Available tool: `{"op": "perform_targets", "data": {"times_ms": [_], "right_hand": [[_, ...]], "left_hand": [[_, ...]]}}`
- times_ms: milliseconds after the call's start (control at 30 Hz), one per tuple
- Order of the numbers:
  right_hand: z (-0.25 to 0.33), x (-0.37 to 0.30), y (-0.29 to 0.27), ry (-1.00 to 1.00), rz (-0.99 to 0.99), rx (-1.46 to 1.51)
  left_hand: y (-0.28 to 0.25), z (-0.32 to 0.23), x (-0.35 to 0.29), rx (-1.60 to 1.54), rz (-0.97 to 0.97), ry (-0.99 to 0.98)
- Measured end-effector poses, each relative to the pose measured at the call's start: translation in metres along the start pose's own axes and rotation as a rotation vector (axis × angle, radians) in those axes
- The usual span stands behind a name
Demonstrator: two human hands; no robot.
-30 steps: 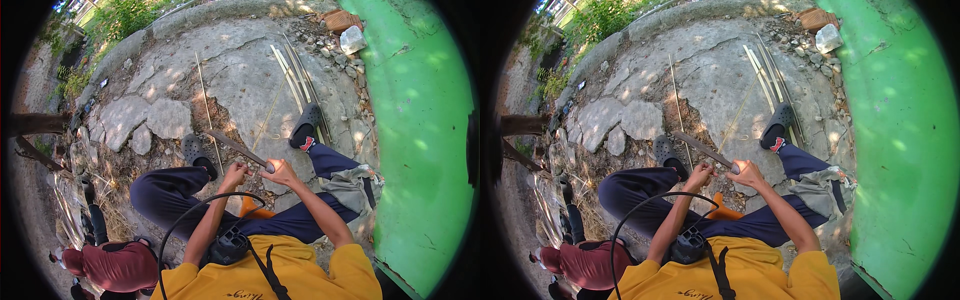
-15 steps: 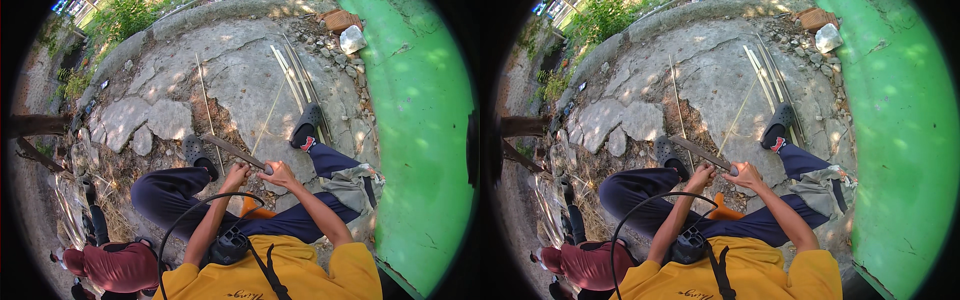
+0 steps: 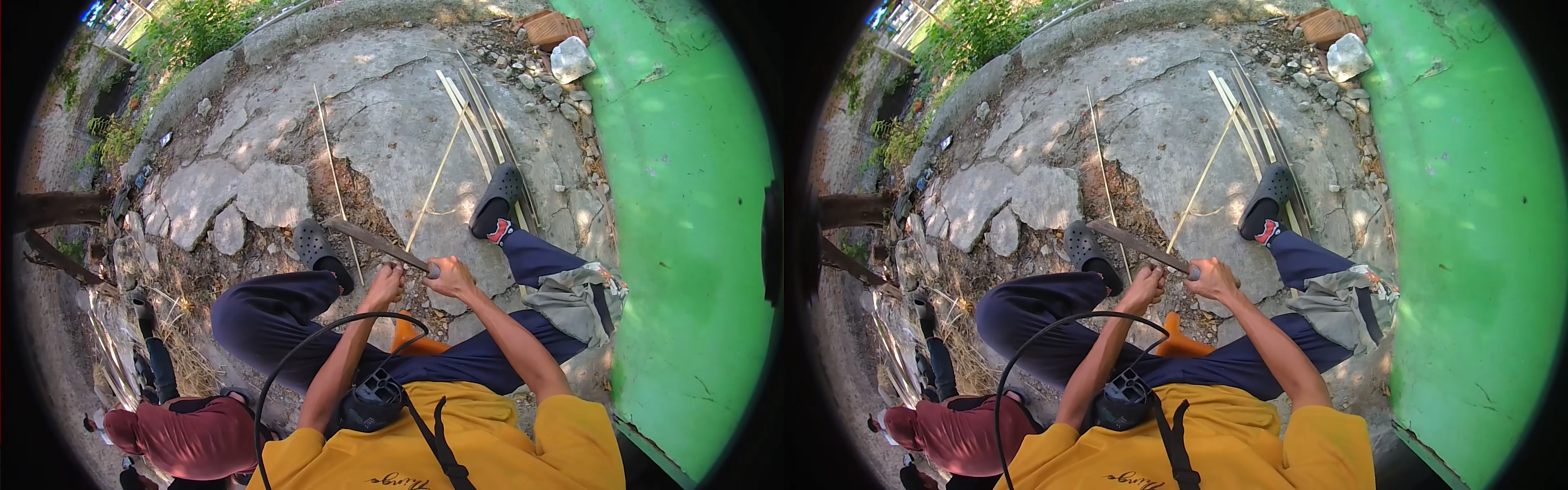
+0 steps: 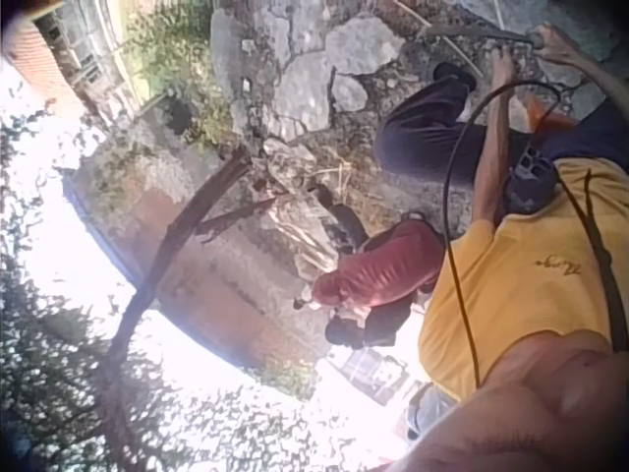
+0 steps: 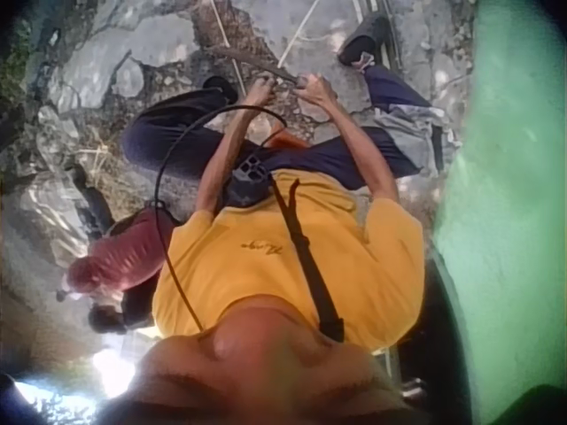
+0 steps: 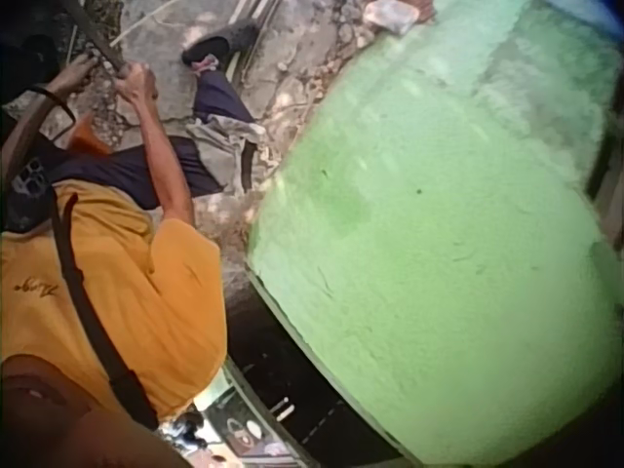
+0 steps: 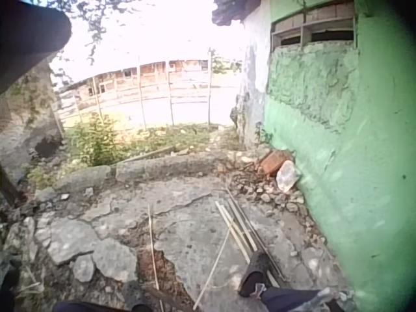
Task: The person splits a bamboo stick into thin strips using a machete and then scrapes down a bamboo strip with the machete.
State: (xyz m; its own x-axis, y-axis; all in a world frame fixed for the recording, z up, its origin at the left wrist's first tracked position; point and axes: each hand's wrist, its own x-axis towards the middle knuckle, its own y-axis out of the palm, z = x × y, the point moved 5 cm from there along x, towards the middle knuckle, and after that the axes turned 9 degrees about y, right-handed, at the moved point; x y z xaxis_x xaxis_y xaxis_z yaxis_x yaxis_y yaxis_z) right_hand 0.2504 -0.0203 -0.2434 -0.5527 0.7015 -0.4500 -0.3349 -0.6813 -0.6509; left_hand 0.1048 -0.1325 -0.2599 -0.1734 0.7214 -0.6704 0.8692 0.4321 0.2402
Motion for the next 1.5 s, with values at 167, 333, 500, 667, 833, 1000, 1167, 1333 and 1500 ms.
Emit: {"op": "perform_targets", "data": {"times_ms": [167,333,500,667,833,1000,1167,1333,1500], "right_hand": [[-0.001,0.008,0.011,0.004,-0.034,0.042],[0.000,0.012,0.012,0.017,-0.062,0.042],[0.007,0.017,0.010,0.037,-0.044,0.046],[0.006,0.022,0.010,0.020,-0.060,0.023],[0.006,0.016,0.006,0.070,-0.042,-0.028],[0.012,-0.003,-0.001,-0.033,-0.070,-0.061],[-0.014,0.032,-0.017,0.160,-0.083,-0.039],[-0.013,0.019,-0.011,0.113,-0.100,0.000],[-0.020,0.022,-0.009,0.134,0.027,0.022]], "left_hand": [[-0.005,0.004,0.004,-0.049,0.009,-0.020],[-0.006,-0.001,0.006,-0.148,0.030,-0.064],[-0.012,0.000,0.009,-0.188,0.012,-0.104],[-0.011,-0.003,0.011,-0.156,0.008,-0.065],[-0.008,-0.010,0.004,-0.123,0.021,-0.066],[-0.006,-0.013,-0.004,-0.189,0.122,-0.076],[0.005,-0.005,-0.008,-0.143,0.091,-0.079],[0.002,-0.015,-0.003,-0.181,0.101,-0.072],[0.010,-0.009,-0.004,-0.241,0.071,-0.098]]}}
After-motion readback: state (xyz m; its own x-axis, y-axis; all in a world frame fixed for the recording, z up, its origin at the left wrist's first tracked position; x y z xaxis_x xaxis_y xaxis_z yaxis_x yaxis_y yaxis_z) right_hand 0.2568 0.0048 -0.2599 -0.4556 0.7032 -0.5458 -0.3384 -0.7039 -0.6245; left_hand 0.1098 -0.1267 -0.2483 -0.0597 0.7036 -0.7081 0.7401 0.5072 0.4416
